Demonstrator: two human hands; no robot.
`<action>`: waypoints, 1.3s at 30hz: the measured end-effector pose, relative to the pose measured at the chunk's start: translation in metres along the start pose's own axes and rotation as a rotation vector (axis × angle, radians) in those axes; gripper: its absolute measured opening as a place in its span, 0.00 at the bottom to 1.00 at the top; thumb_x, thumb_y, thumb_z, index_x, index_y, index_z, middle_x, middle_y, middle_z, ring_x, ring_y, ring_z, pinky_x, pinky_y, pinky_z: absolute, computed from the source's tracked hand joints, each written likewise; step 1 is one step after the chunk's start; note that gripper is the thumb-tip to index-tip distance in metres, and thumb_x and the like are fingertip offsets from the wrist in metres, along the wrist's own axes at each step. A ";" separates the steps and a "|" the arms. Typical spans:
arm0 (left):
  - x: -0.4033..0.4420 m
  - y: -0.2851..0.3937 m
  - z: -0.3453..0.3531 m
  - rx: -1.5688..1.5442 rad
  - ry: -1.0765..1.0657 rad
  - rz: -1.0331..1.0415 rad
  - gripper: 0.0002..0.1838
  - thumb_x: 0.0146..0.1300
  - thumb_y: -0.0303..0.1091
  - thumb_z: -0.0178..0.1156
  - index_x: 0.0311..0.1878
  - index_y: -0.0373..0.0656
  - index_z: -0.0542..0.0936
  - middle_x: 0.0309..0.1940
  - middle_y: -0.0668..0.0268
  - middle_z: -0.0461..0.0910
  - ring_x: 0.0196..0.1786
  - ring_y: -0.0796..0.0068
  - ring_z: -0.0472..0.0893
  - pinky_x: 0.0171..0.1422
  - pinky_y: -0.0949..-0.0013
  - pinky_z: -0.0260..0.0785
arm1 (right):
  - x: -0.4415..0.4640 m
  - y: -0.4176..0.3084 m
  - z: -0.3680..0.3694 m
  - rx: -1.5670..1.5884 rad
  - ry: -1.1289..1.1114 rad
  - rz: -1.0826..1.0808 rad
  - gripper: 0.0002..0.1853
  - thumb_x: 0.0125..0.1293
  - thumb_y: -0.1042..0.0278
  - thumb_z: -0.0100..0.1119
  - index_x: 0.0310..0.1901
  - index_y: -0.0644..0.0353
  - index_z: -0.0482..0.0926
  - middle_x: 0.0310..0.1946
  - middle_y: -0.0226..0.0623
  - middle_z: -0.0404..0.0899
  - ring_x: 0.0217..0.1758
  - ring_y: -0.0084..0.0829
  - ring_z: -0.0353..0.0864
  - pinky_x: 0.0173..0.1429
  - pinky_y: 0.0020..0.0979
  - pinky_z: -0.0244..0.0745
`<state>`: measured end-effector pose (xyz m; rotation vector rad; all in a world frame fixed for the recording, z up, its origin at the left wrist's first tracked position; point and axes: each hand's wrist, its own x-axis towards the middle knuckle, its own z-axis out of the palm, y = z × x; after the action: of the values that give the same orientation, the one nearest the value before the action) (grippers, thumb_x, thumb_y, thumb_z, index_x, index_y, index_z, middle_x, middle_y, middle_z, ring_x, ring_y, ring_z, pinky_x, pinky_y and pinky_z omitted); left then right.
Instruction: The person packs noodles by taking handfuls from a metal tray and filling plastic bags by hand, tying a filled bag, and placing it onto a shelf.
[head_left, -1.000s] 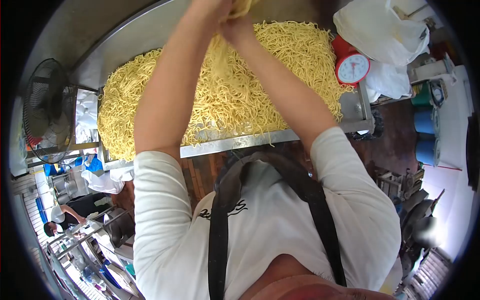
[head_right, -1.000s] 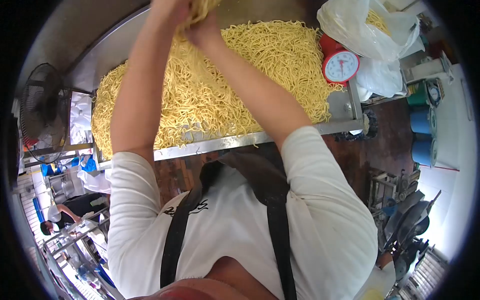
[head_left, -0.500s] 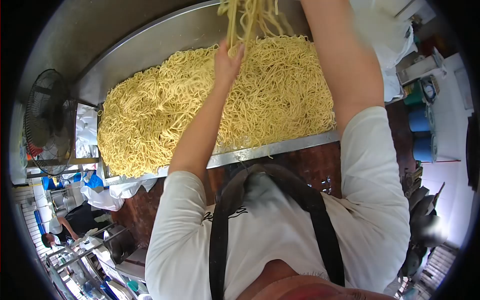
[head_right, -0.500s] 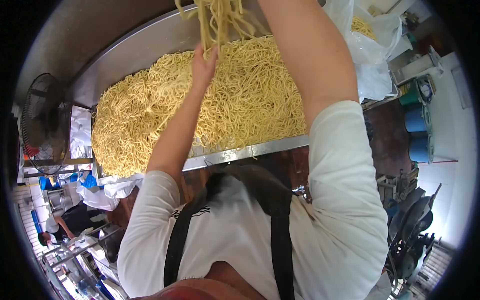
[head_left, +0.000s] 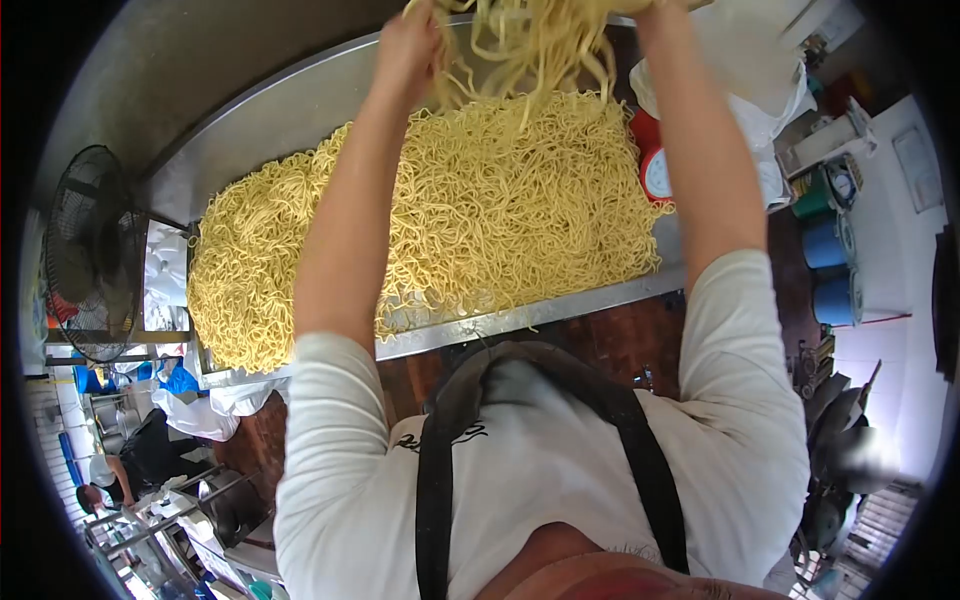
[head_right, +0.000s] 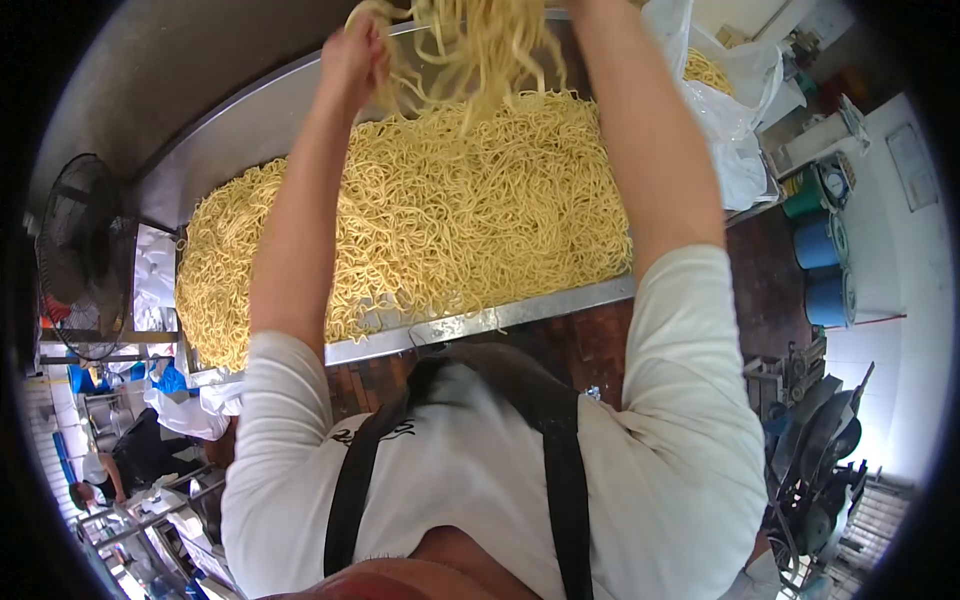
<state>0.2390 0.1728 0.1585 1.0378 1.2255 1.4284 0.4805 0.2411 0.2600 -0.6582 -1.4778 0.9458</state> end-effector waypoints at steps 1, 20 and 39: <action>0.015 0.015 0.015 0.075 -0.049 0.036 0.18 0.69 0.46 0.50 0.29 0.44 0.74 0.18 0.71 0.68 0.20 0.79 0.67 0.25 0.70 0.59 | -0.017 0.031 0.000 0.027 -0.026 0.094 0.25 0.70 0.59 0.56 0.65 0.61 0.68 0.61 0.43 0.73 0.62 0.36 0.74 0.63 0.37 0.74; -0.041 -0.088 0.047 0.249 -0.154 0.683 0.33 0.63 0.42 0.67 0.66 0.36 0.67 0.55 0.52 0.77 0.63 0.60 0.75 0.66 0.58 0.65 | -0.040 0.036 0.027 0.267 0.084 0.014 0.23 0.70 0.59 0.55 0.62 0.60 0.71 0.59 0.41 0.76 0.59 0.35 0.76 0.60 0.37 0.75; -0.045 -0.117 0.251 0.564 -1.096 0.757 0.18 0.60 0.31 0.56 0.52 0.31 0.75 0.40 0.48 0.79 0.41 0.52 0.81 0.48 0.59 0.73 | -0.291 0.226 -0.191 0.086 0.373 0.568 0.25 0.73 0.53 0.49 0.67 0.54 0.68 0.61 0.36 0.75 0.54 0.31 0.79 0.58 0.33 0.77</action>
<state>0.5074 0.1793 0.0756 2.4145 0.3751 0.6938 0.6805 0.1462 -0.0903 -1.1560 -0.9247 1.2264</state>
